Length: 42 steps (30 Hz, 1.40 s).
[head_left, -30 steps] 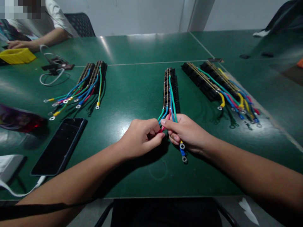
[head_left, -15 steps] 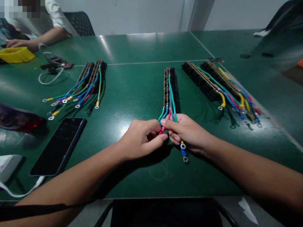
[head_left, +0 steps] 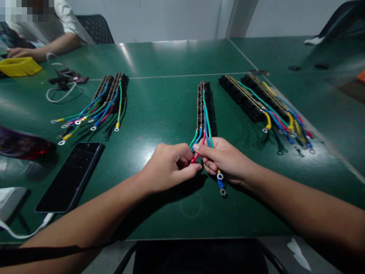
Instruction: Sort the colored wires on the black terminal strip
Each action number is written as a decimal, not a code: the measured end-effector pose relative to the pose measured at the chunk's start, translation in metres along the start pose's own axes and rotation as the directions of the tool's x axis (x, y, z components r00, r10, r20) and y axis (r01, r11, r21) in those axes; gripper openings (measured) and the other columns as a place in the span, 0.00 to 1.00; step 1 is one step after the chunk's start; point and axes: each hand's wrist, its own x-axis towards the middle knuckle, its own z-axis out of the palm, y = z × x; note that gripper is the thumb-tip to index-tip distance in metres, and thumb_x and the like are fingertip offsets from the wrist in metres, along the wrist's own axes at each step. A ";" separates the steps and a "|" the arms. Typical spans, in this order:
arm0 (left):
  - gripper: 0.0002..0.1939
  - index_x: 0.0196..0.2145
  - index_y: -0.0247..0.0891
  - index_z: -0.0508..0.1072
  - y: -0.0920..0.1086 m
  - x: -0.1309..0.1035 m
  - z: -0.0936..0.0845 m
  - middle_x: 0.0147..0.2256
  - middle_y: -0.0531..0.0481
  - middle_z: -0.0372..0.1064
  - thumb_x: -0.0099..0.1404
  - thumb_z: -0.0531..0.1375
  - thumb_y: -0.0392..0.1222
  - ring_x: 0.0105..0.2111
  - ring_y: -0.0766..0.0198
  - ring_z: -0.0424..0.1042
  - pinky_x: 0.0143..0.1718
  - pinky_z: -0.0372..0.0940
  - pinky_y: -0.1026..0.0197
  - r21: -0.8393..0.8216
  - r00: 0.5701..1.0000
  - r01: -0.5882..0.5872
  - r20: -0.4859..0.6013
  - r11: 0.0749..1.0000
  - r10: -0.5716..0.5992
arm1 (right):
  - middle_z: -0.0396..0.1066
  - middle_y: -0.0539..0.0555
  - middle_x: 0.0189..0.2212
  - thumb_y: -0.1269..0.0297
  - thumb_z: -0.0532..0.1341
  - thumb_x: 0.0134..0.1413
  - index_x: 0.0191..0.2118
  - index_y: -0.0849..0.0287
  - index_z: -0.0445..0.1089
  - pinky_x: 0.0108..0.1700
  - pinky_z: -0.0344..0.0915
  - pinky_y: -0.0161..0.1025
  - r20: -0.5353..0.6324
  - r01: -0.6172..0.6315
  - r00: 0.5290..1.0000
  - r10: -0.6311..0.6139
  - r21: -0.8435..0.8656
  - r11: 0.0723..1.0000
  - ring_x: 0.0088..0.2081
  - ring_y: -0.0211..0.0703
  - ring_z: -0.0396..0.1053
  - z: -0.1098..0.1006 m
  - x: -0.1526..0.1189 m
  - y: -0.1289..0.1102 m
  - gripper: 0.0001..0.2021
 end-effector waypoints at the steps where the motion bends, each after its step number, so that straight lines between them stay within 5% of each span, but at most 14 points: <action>1: 0.07 0.27 0.34 0.71 0.000 0.000 0.000 0.18 0.58 0.67 0.59 0.63 0.40 0.16 0.75 0.61 0.20 0.53 0.72 0.006 1.000 -0.001 -0.003 1.000 0.001 | 0.54 0.40 0.10 0.65 0.60 0.59 0.26 0.59 0.60 0.13 0.49 0.26 0.000 -0.002 1.000 0.002 0.000 1.000 0.10 0.26 0.49 0.000 0.000 0.000 0.12; 42: 0.08 0.25 0.33 0.69 -0.001 0.001 0.000 0.18 0.57 0.66 0.62 0.59 0.37 0.17 0.75 0.60 0.21 0.51 0.71 0.065 0.999 -0.050 0.003 0.997 0.050 | 0.55 0.40 0.12 0.62 0.66 0.53 0.26 0.60 0.61 0.13 0.50 0.26 0.017 0.012 1.000 -0.013 0.006 1.000 0.11 0.26 0.49 -0.002 0.002 0.003 0.14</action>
